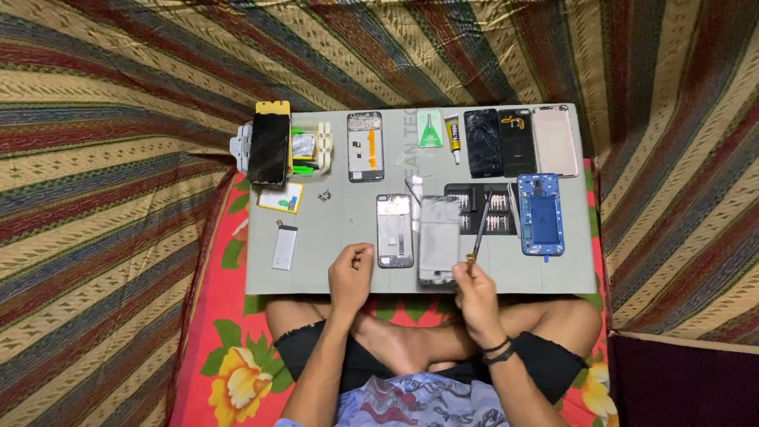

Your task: Assembling or repairing a mobile phone chassis by inspecting and adjusting internal components with a small tool.

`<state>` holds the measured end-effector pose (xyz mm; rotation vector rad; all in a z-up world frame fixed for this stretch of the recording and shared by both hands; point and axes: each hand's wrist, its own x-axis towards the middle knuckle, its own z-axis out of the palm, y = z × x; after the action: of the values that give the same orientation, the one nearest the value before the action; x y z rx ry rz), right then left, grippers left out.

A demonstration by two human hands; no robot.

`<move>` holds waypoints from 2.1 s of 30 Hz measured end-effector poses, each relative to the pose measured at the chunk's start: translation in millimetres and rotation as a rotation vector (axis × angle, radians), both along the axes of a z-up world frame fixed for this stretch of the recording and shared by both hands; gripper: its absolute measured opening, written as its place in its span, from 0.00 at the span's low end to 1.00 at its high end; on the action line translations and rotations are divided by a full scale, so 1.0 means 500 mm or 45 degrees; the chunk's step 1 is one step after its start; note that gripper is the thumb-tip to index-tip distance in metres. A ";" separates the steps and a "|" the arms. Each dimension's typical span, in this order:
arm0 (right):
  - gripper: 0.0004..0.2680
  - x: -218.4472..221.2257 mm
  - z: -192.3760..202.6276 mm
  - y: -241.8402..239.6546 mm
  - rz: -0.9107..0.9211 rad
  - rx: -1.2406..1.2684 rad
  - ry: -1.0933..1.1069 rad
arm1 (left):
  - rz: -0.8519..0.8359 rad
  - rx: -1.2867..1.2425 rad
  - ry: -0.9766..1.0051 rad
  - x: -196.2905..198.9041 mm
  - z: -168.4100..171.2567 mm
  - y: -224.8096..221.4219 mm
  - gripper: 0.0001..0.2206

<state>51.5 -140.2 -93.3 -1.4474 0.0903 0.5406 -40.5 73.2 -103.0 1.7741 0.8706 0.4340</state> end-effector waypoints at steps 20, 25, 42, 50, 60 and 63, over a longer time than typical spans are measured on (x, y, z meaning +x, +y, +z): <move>0.11 0.021 0.009 0.019 0.157 -0.205 -0.351 | -0.094 1.058 -0.179 0.021 -0.014 -0.041 0.04; 0.10 0.021 0.013 0.014 0.194 -0.165 -0.306 | -0.073 1.119 -0.175 0.019 -0.023 -0.041 0.03; 0.10 0.047 0.007 0.021 0.233 -0.119 -0.082 | -0.034 1.086 -0.222 0.023 -0.028 -0.039 0.04; 0.10 0.043 0.007 0.025 0.218 -0.126 -0.115 | -0.056 1.066 -0.241 0.022 -0.019 -0.039 0.03; 0.09 0.049 0.013 0.026 0.230 -0.138 -0.129 | -0.059 1.027 -0.255 0.021 -0.023 -0.038 0.03; 0.09 0.044 0.003 0.026 0.238 -0.139 -0.121 | -0.060 1.012 -0.248 0.020 -0.023 -0.041 0.03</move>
<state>73.3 -127.5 -91.7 -1.5952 -0.0935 0.6254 -30.4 52.9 -114.4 2.4049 0.5399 1.0019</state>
